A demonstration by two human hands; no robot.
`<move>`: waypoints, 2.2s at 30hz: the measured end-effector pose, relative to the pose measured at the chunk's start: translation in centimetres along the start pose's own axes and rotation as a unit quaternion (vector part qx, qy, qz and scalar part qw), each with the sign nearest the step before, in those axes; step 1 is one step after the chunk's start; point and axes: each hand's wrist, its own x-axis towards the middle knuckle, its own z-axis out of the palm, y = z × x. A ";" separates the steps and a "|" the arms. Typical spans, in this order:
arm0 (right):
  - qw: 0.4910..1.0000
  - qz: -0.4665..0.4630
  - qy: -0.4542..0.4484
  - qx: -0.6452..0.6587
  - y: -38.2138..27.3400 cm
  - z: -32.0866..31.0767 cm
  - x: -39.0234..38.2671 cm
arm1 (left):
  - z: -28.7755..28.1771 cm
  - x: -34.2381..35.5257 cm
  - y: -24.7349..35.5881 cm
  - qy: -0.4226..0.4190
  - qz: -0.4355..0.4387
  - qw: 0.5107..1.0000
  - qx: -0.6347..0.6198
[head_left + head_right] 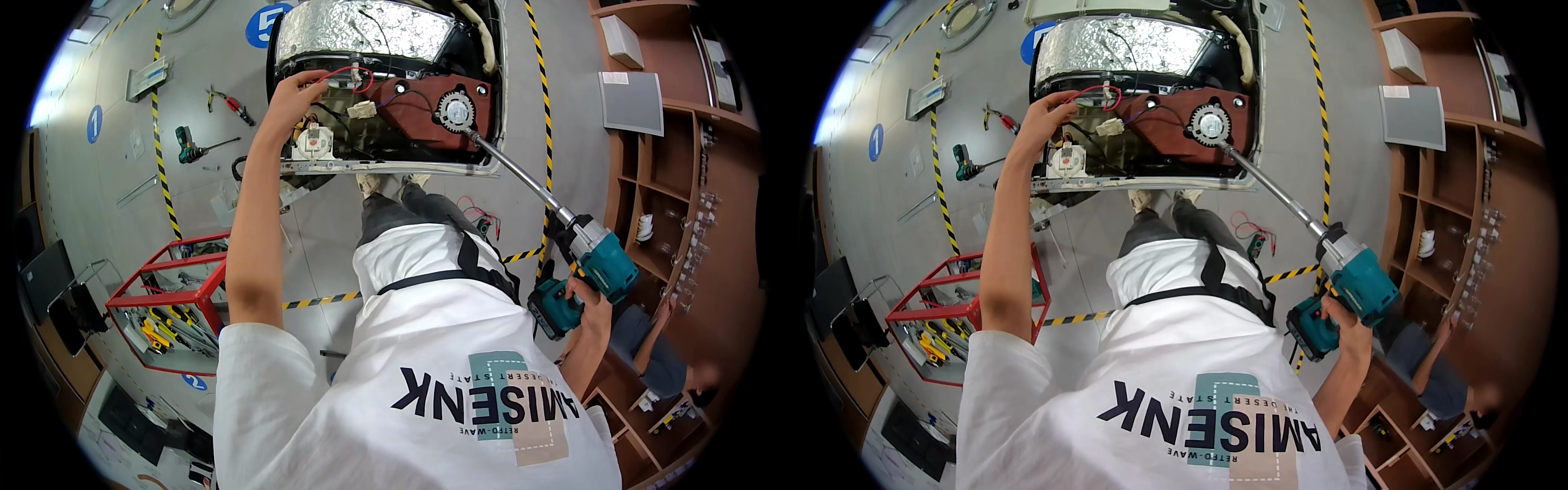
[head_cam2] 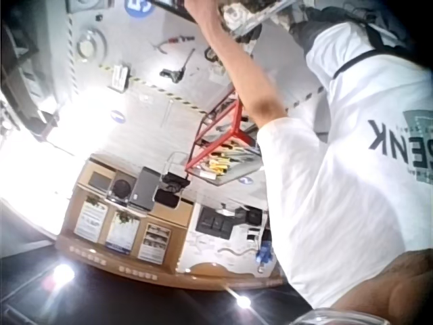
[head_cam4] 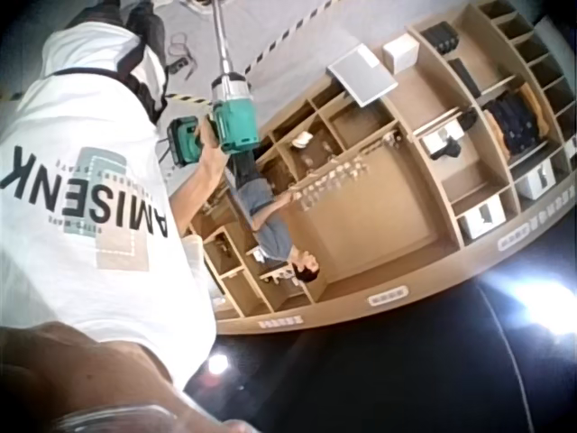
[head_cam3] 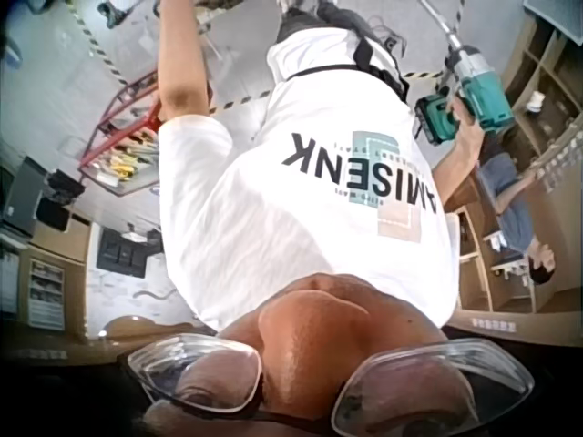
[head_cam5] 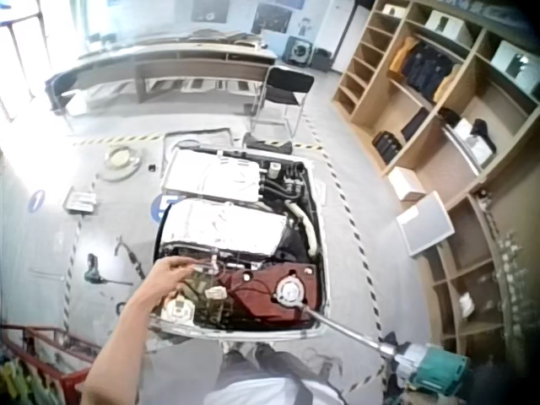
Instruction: The person uses an electric screwdriver to unscrew several fasteners from a red plastic internal component of a washing machine and then disconnects a wire by hand.
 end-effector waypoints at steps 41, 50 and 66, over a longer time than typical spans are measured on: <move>0.998 0.021 -0.021 -0.046 0.1 -0.2 -0.2 | 9.5 -6.1 -2.2 0.336 -0.007 0.792 -0.510; 0.999 0.024 -0.010 -0.035 0.5 -0.3 -0.1 | 9.1 -5.9 -1.6 0.334 0.006 0.802 -0.495; 0.999 0.023 0.000 -0.029 0.3 0.3 0.0 | 8.5 -5.6 -2.4 0.319 -0.002 0.807 -0.498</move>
